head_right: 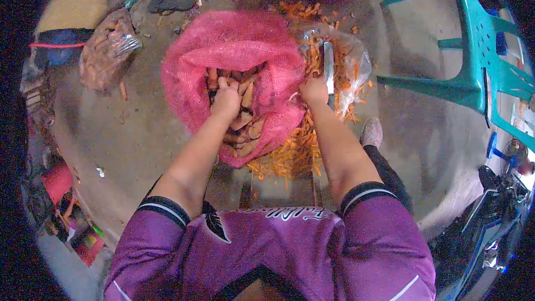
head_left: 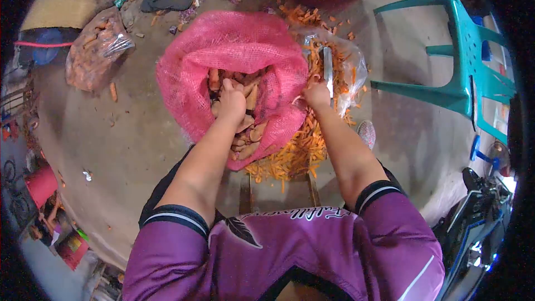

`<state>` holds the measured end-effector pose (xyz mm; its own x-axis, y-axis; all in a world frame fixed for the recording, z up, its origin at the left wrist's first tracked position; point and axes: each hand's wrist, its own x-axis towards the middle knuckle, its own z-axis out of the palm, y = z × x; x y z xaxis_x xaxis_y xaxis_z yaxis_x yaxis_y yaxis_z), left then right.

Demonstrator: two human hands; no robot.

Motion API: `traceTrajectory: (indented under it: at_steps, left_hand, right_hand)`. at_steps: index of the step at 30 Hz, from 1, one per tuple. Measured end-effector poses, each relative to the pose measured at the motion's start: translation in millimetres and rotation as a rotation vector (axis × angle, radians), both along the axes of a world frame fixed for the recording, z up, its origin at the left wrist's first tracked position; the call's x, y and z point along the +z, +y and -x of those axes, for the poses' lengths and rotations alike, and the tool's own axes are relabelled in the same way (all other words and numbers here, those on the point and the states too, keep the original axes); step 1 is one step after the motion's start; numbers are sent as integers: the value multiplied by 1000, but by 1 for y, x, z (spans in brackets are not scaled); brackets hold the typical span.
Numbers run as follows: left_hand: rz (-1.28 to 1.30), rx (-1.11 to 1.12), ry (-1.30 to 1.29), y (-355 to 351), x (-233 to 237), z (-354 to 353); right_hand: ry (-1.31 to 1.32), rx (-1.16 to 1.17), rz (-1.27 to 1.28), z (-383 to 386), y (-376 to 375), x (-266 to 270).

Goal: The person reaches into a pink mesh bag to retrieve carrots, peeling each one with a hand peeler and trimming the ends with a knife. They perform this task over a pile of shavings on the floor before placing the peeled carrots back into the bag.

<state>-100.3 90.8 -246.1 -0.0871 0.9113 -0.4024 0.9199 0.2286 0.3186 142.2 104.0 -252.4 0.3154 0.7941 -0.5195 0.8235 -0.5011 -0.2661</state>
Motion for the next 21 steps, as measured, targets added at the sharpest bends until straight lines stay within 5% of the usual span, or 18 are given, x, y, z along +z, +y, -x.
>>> traceTrajectory:
  at_steps: [1, 4, 5, 8, 12, 16, 21]
  left_hand:
    - [-27, 86, -59, 3, -5, 1]
    - [416, -220, -85, 14, 5, 18]
    - [564, -115, -267, 14, 14, 26]
    - [688, 414, -972, 4, 63, 34]
    - [585, 339, -1393, 1, 154, 14]
    - [606, 240, -1698, -20, 229, -13]
    - [518, 273, -1720, -74, 274, -49]
  right_hand:
    - [26, -9, 56, -3, 2, 10]
    - [521, -471, 131, -25, 1, 14]
    - [350, -463, 14, -39, 2, -27]
    - [1005, -720, -19, -48, -11, 25]
    - [1069, -807, -37, -31, -19, 145]
    - [1177, -788, -95, -36, -44, 199]
    - [1181, -808, -144, -34, -88, 264]
